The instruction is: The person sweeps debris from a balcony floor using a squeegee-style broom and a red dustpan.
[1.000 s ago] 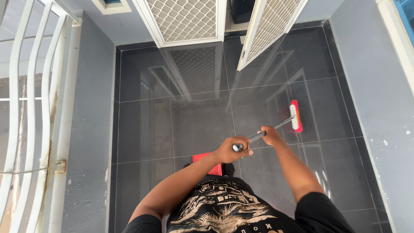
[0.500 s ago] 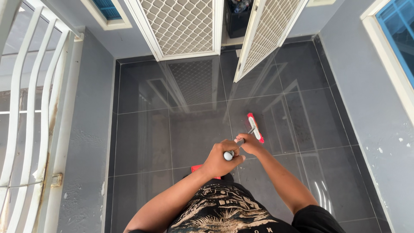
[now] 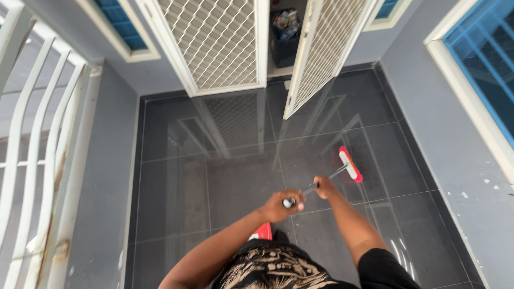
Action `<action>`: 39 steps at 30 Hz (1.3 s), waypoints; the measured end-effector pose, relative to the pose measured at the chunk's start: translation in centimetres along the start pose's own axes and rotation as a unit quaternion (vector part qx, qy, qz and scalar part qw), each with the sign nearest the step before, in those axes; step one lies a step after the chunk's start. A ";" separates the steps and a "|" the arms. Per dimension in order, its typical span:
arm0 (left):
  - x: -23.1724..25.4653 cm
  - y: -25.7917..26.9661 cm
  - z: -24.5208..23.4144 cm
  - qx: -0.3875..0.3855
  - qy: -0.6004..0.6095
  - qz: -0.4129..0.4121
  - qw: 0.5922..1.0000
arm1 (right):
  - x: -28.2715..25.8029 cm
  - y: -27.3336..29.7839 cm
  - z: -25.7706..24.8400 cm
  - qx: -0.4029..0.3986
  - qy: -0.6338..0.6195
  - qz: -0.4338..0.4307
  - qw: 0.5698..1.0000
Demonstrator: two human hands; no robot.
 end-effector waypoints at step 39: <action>0.1 -1.5 1.2 0.002 -0.068 -0.039 0.997 | 0.5 0.8 1.7 0.041 -0.040 0.056 0.997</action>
Point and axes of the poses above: each hand's wrist, its own y-axis away from the middle knuckle, its own z-axis out of the palm, x = y × z, the point moved 5 cm from there along -y, towards the middle knuckle, and after that the axes turned 13 degrees about -z, right-handed, at the moved point
